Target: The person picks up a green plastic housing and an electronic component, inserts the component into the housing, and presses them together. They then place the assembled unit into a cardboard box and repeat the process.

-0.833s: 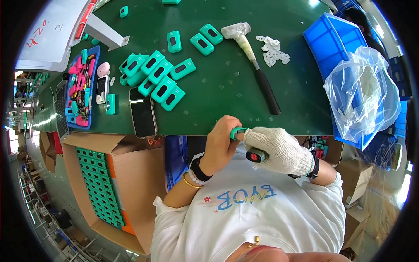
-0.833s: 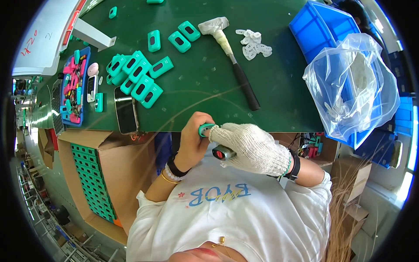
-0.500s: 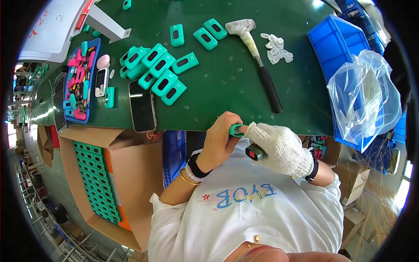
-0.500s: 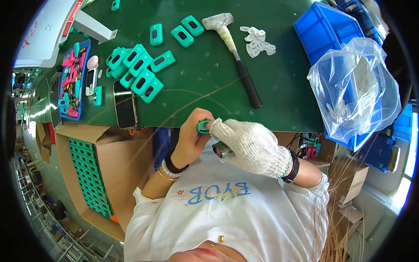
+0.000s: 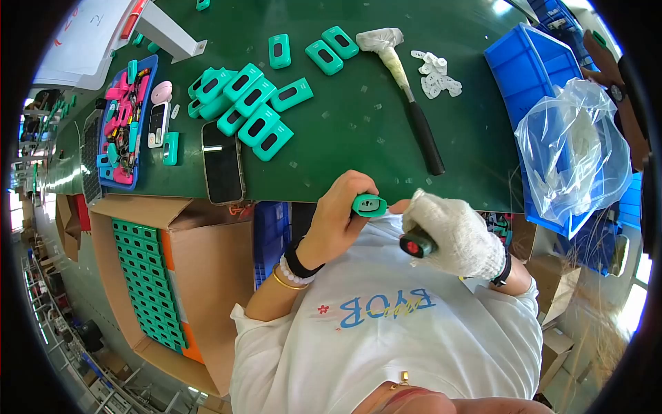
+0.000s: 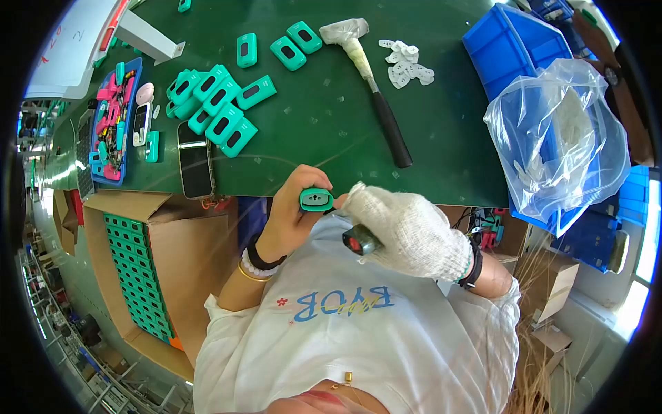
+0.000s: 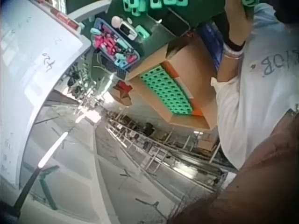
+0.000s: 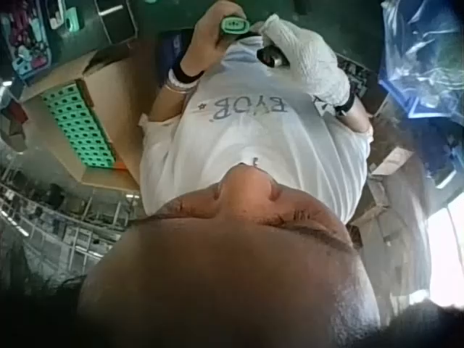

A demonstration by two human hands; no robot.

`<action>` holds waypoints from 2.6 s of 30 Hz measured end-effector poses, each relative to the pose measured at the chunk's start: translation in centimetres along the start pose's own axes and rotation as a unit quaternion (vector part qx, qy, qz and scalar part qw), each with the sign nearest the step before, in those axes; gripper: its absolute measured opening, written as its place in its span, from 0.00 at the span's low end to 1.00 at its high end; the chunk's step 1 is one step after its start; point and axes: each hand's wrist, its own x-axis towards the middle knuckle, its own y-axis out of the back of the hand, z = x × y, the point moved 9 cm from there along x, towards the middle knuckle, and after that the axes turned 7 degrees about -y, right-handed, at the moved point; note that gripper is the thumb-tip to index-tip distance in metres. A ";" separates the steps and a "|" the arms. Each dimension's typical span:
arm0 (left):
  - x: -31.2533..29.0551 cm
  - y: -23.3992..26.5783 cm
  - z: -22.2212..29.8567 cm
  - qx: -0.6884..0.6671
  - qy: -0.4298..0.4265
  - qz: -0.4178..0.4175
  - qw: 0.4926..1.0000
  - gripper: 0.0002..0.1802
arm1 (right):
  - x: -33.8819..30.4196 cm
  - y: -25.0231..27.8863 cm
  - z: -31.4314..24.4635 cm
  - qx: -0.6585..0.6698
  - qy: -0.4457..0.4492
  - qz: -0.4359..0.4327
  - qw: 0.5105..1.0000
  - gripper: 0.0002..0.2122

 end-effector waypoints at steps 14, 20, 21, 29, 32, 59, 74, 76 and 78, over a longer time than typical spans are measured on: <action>-0.4 -0.3 -0.1 -0.068 0.030 0.037 0.997 0.23 | 0.2 -0.4 1.1 0.156 -0.086 -0.021 0.984 0.24; -0.2 -0.2 1.4 0.131 -0.019 -0.079 0.988 0.23 | 0.9 0.8 -0.2 -0.094 -0.030 0.048 0.994 0.16; -0.2 0.1 1.7 0.131 -0.019 -0.078 0.988 0.23 | 1.0 1.0 -0.2 -0.094 -0.029 0.047 0.994 0.16; -2.2 -0.9 2.8 0.046 0.010 -0.104 0.993 0.26 | 1.7 -2.5 2.4 0.068 -0.109 -0.138 0.982 0.15; -2.5 -1.3 2.3 -0.002 0.039 -0.088 0.995 0.27 | 1.4 -3.4 3.2 0.169 -0.093 -0.152 0.970 0.16; -0.7 -1.8 2.8 0.026 0.062 -0.131 0.989 0.29 | -0.7 -3.5 4.9 0.325 -0.162 -0.123 0.924 0.20; -0.2 0.4 2.7 -0.022 0.058 -0.085 0.994 0.34 | -0.3 -3.2 5.3 0.375 -0.181 -0.165 0.894 0.18; -0.5 0.8 2.3 -0.045 0.098 -0.045 0.993 0.34 | -0.6 -3.8 5.8 0.395 -0.239 -0.189 0.867 0.19; -0.8 0.9 2.0 -0.068 0.123 -0.021 0.990 0.34 | -0.7 -4.1 6.0 0.391 -0.226 -0.180 0.874 0.19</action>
